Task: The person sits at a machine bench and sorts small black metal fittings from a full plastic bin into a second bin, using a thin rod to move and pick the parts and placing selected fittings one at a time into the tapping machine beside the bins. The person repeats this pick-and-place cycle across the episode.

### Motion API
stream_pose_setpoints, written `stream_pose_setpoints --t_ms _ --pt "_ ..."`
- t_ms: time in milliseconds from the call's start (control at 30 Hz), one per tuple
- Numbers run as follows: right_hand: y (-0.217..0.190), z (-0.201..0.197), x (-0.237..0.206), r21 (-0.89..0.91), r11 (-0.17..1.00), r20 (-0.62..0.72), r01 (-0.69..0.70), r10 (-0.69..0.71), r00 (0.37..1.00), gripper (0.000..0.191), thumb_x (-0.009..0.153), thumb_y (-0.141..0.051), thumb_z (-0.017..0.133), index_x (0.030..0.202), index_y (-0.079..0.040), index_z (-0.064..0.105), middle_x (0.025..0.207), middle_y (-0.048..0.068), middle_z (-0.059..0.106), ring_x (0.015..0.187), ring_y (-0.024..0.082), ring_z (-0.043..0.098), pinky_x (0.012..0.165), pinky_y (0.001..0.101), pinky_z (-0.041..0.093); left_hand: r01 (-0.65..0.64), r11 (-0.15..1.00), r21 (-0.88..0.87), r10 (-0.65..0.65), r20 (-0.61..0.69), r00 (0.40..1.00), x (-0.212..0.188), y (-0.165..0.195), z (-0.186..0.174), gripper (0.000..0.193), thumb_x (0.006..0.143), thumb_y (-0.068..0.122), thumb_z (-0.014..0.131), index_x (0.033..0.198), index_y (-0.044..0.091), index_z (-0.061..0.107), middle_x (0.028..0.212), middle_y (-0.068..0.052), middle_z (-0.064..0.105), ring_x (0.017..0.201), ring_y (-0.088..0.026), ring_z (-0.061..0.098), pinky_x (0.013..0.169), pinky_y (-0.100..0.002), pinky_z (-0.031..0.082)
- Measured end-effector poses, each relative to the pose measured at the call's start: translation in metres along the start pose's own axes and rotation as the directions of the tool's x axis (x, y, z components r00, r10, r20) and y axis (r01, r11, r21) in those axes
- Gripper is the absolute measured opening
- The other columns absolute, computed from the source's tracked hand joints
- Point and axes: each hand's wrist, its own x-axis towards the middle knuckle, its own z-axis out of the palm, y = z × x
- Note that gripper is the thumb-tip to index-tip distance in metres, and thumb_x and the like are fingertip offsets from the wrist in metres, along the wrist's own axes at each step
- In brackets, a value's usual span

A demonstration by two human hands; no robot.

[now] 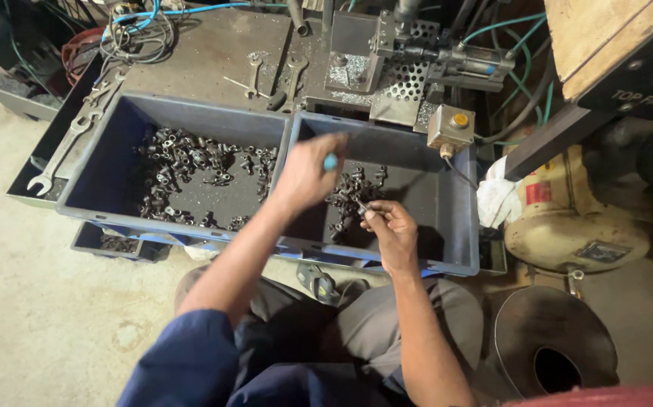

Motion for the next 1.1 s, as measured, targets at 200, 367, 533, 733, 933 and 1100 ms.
stream_pose_setpoints --t_ms 200,367,533,733,933,1100 --pt "-0.004 0.004 0.001 -0.075 0.997 -0.009 0.001 -0.001 1.0 0.016 0.096 -0.003 0.071 0.112 -0.001 0.068 0.096 0.002 0.071 0.082 0.009 0.067 0.076 0.0252 0.057 -0.182 0.882 0.434 0.16 0.086 0.983 0.116 -0.003 -0.015 0.028 0.076 0.013 0.071 0.104 0.009 0.075 0.083 -0.02 0.074 0.073 -0.037 0.072 0.063 -0.048 0.056" --pt "-0.007 0.007 0.002 -0.097 0.995 -0.019 -0.013 0.011 1.0 0.017 0.095 -0.004 0.069 0.113 -0.001 0.068 0.098 0.002 0.071 0.083 0.008 0.067 0.078 0.0247 0.058 -0.21 0.726 0.655 0.055 0.249 0.967 0.179 0.001 0.002 0.009 0.082 0.015 0.069 0.08 0.009 0.076 0.076 -0.017 0.073 0.07 -0.031 0.073 0.067 -0.043 0.058" --pt "-0.008 0.007 0.001 -0.111 0.994 0.011 -0.002 0.003 1.0 0.017 0.097 -0.003 0.07 0.113 0.0 0.069 0.097 0.003 0.072 0.084 0.008 0.066 0.079 0.0239 0.056 -0.214 0.688 0.694 -0.055 0.343 0.938 0.198 -0.004 0.035 0.012 0.084 0.009 0.065 0.077 0.006 0.074 0.076 -0.016 0.074 0.072 -0.028 0.075 0.068 -0.043 0.058" --pt "-0.012 0.009 -0.001 -0.149 0.989 0.017 0.021 -0.018 1.0 0.016 0.097 -0.004 0.069 0.113 0.0 0.07 0.098 0.004 0.073 0.084 0.009 0.067 0.078 0.0244 0.058 0.032 0.987 0.157 -0.054 0.14 0.989 0.181 -0.059 0.022 0.019 0.073 0.013 0.071 0.09 0.008 0.077 0.089 -0.021 0.073 0.086 -0.042 0.071 0.077 -0.049 0.056" --pt "-0.004 0.006 0.0 -0.154 0.988 -0.014 0.029 -0.032 0.999 0.017 0.096 -0.004 0.069 0.113 0.001 0.069 0.099 0.005 0.073 0.085 0.01 0.068 0.079 0.0258 0.057 0.172 0.985 0.016 -0.172 0.113 0.979 0.047 -0.096 0.011 0.021 0.084 0.019 0.074 0.099 0.005 0.075 0.097 -0.02 0.075 0.092 -0.039 0.072 0.084 -0.045 0.057" --pt "0.001 0.008 -0.001 -0.155 0.988 -0.027 0.003 -0.007 1.0 0.018 0.096 -0.004 0.069 0.113 0.001 0.069 0.097 0.005 0.072 0.083 0.011 0.067 0.078 0.027 0.058 0.338 0.937 0.083 -0.348 0.176 0.921 -0.022 -0.092 0.007 0.027 0.085 0.019 0.071 0.11 0.009 0.074 0.095 -0.021 0.074 0.092 -0.041 0.07 0.085 -0.044 0.057"
